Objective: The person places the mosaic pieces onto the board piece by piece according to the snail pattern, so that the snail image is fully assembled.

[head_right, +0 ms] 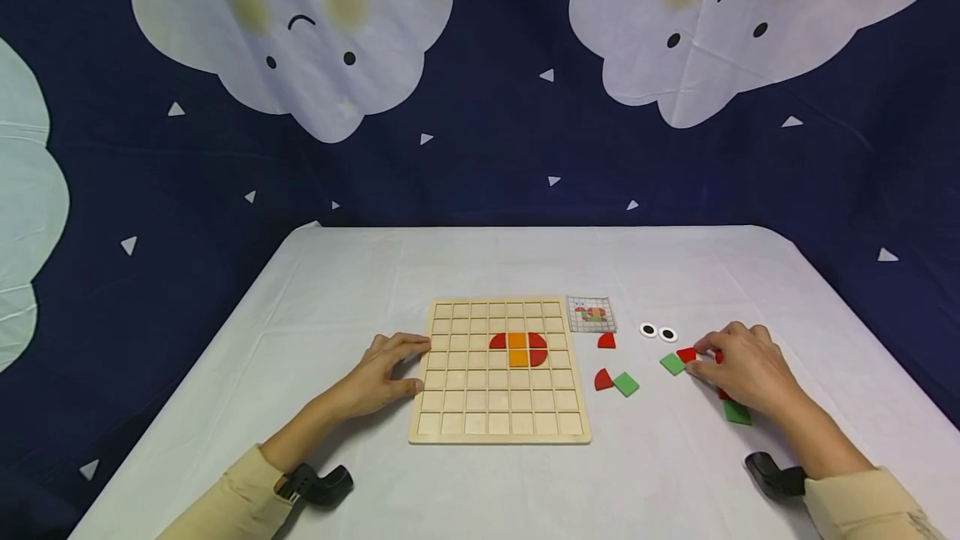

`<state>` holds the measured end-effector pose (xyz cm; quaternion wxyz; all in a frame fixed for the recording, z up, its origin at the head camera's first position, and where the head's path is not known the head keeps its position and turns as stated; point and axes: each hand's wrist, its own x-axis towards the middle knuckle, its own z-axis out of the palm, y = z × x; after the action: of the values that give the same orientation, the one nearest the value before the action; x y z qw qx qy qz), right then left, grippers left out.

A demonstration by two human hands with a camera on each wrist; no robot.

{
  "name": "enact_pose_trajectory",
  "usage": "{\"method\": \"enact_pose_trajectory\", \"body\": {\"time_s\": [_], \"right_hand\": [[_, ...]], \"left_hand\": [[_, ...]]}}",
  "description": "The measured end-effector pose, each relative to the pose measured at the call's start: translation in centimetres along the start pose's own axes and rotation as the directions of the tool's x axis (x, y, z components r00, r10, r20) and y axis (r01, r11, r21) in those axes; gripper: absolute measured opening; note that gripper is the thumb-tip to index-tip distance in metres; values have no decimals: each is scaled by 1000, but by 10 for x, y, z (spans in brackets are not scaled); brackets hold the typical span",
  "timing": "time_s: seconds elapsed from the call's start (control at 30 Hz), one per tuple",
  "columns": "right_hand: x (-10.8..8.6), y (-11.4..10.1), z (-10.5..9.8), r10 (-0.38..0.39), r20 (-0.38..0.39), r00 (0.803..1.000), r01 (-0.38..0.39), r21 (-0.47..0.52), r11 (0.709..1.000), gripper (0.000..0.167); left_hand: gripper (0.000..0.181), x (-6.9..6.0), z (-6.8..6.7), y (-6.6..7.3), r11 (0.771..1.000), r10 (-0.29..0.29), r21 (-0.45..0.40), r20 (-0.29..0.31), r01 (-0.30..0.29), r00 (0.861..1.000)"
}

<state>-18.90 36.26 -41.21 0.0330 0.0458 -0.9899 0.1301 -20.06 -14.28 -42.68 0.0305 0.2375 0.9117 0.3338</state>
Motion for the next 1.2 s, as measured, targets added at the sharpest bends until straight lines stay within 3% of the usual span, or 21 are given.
{"method": "enact_pose_trajectory", "body": {"time_s": [0.4,0.97,1.2], "right_hand": [[5,-9,5,-86,-26,996,87,18,996,32],[10,-14,6,-57,-63,996,61,64,996,30],[7,-9,6,-41,-24,999,42,68,997,31]], "left_hand": [[56,-1,0,1,1000,-15,3,-2,15,1000],[55,-1,0,1,1000,-17,-4,-2,17,1000],[55,-1,0,2,1000,-16,0,-2,16,1000]]}}
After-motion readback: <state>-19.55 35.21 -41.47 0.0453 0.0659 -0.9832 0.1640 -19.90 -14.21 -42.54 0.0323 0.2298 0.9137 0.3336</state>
